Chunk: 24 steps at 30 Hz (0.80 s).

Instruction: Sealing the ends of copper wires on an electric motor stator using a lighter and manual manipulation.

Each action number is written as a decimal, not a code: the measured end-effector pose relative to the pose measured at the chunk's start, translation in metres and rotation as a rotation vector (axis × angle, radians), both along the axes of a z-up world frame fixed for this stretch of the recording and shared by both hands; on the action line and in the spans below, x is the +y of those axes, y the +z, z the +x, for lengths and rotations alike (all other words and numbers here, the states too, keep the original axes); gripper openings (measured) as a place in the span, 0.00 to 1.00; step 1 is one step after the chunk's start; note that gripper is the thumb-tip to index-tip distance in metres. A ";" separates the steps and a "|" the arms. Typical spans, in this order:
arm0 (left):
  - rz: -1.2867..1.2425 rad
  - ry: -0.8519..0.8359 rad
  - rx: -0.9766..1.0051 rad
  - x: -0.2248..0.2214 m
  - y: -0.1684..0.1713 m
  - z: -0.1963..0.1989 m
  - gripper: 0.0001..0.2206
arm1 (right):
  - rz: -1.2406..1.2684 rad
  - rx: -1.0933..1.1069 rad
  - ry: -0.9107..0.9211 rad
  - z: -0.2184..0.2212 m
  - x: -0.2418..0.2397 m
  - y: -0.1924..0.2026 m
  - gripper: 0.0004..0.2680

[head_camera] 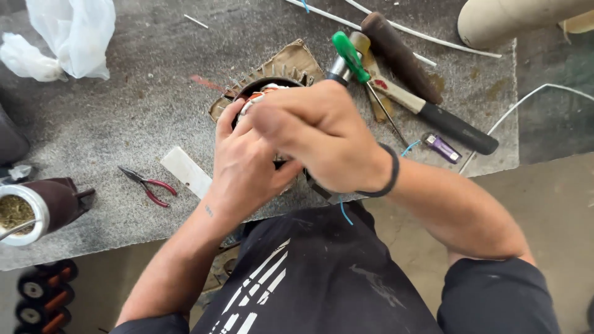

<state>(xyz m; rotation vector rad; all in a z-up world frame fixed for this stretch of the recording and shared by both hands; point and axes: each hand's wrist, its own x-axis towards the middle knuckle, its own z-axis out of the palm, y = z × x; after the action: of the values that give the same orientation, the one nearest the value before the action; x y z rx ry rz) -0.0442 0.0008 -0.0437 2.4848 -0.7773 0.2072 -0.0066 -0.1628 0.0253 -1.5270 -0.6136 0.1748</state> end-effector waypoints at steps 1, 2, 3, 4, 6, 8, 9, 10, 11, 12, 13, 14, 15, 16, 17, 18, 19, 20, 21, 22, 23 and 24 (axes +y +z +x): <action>0.042 0.018 0.027 -0.001 0.002 0.000 0.22 | 0.028 -0.027 0.042 0.002 0.006 0.003 0.17; 0.055 0.002 0.043 0.000 -0.003 -0.002 0.22 | 0.040 -0.012 0.026 -0.001 0.010 0.004 0.17; 0.059 0.013 0.031 0.001 -0.008 -0.004 0.19 | 0.091 -0.074 0.048 -0.003 0.013 0.006 0.18; 0.056 0.023 0.008 0.000 -0.013 -0.003 0.15 | 0.134 -0.148 0.070 -0.001 0.015 0.009 0.20; 0.053 0.039 -0.026 -0.002 -0.023 0.000 0.10 | 0.103 -0.126 0.024 -0.010 -0.002 0.007 0.17; 0.048 0.067 -0.067 -0.006 -0.019 0.002 0.07 | 0.071 -0.108 -0.009 -0.021 -0.020 0.005 0.15; 0.080 0.034 -0.041 -0.009 -0.010 0.003 0.06 | 0.017 -0.009 -0.027 -0.028 -0.031 0.003 0.16; 0.108 -0.007 -0.010 -0.014 -0.003 0.004 0.05 | -0.042 0.095 -0.050 -0.036 -0.042 0.001 0.17; 0.110 -0.018 -0.007 -0.012 -0.003 0.008 0.05 | -0.040 0.100 -0.061 -0.042 -0.046 -0.002 0.17; 0.112 -0.068 -0.009 -0.008 -0.004 0.010 0.08 | 0.006 0.134 -0.067 -0.047 -0.048 -0.004 0.17; 0.114 -0.117 -0.010 -0.003 -0.004 0.012 0.12 | 0.051 0.168 -0.072 -0.052 -0.049 -0.006 0.17; 0.120 -0.112 -0.009 0.003 -0.007 0.018 0.12 | 0.056 0.169 -0.067 -0.046 -0.045 -0.004 0.17; 0.066 -0.221 -0.030 0.010 -0.011 0.024 0.10 | 0.062 0.170 -0.070 -0.041 -0.041 -0.002 0.17; 0.014 -0.325 -0.047 0.018 -0.015 0.028 0.08 | 0.069 0.175 -0.070 -0.037 -0.036 0.000 0.17; 0.021 -0.315 -0.042 0.026 -0.022 0.031 0.08 | 0.076 0.180 -0.060 -0.030 -0.027 0.002 0.17; -0.002 -0.339 -0.050 0.032 -0.029 0.034 0.04 | 0.152 0.119 -0.026 -0.023 -0.020 0.004 0.17; -0.025 -0.362 -0.058 0.039 -0.036 0.038 0.06 | 0.227 0.058 0.008 -0.016 -0.012 0.006 0.18; -0.019 -0.356 -0.064 0.034 -0.026 0.039 0.06 | 0.231 0.053 0.014 -0.020 -0.020 0.007 0.18; -0.006 -0.386 -0.039 0.030 -0.016 0.040 0.03 | 0.149 0.063 0.030 -0.023 -0.027 0.009 0.16; 0.004 -0.412 -0.010 0.025 -0.007 0.040 0.06 | 0.063 0.077 0.049 -0.027 -0.034 0.010 0.15; 0.006 -0.403 -0.011 0.023 -0.004 0.038 0.06 | 0.064 0.076 0.058 -0.037 -0.043 0.002 0.15; 0.055 -0.399 -0.067 0.019 -0.002 0.036 0.13 | 0.003 0.103 0.028 -0.047 -0.053 -0.007 0.16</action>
<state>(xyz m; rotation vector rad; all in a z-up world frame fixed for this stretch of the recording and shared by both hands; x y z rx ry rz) -0.0083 0.0197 -0.0454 2.3214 -1.2997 0.1260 -0.0534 -0.2159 0.0184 -1.4975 -0.5530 0.2715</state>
